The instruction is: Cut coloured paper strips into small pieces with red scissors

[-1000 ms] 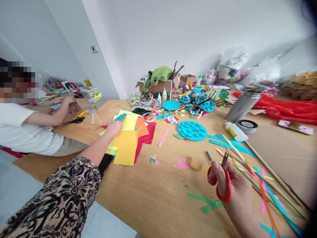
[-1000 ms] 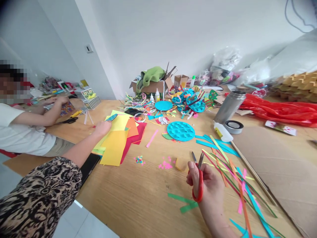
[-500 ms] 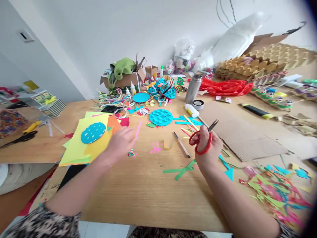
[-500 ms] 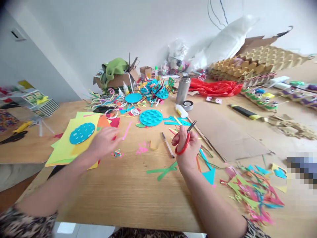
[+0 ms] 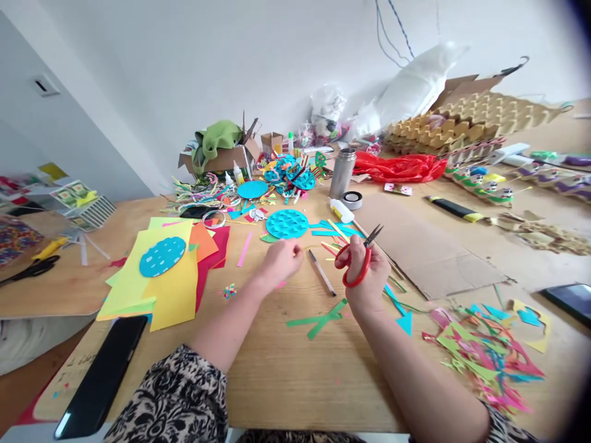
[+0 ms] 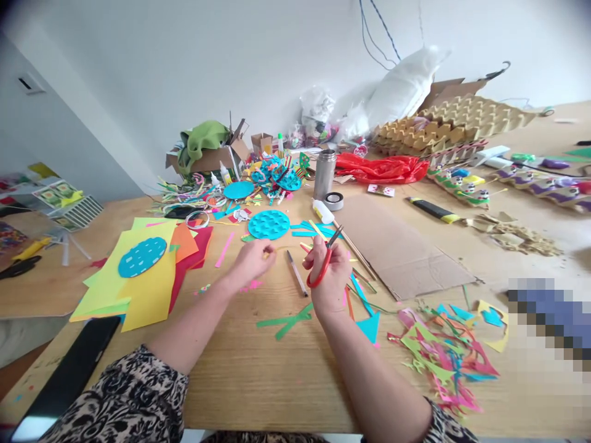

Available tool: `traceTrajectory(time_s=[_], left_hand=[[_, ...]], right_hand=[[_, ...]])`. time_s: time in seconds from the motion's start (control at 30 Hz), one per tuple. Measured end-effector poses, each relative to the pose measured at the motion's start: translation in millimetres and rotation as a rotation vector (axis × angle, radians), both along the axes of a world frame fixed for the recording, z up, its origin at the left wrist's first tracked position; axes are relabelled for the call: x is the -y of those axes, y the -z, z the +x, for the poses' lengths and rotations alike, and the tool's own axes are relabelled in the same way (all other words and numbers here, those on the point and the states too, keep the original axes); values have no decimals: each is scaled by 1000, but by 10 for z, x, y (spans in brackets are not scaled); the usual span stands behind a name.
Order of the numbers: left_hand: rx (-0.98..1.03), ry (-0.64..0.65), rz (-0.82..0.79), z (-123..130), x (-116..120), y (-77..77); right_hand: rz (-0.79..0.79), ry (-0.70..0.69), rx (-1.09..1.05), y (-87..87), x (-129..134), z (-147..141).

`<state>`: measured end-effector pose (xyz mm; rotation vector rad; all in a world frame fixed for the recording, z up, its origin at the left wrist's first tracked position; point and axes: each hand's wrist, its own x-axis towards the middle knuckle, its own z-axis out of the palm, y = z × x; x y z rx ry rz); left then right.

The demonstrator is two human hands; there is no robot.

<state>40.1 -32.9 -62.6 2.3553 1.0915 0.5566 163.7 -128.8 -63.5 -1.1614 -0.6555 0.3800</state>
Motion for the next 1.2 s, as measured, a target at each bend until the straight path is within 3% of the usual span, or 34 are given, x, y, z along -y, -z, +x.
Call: traceTrajectory(time_s=[0.07,0.13,0.2,0.33,0.4,0.6,0.87,1.2], left_hand=[[51,-6,-117,-147,-25,-218],[291,43,-540,-308,29,-414],[376,71,-749,-458,139,-538],[329,79,-912,-653,364,-551],[291,66,-956,-698,439,-496],[258,81,-1004,-776,528,-334],[284,108,-1123,-978,495,-173],[433,128,-1261,-1005,475,-143]], right_hand=[[3,-40,11,-36,20,-2],[-14,-136,9,-63,33,-26],[-36,-290,2,-67,39,-70],[10,-609,-2,-6,43,-175],[30,-675,3,26,51,-216],[-179,-532,33,68,62,-254],[-131,-357,-58,163,-19,-139],[-118,-252,-113,224,-74,-79]])
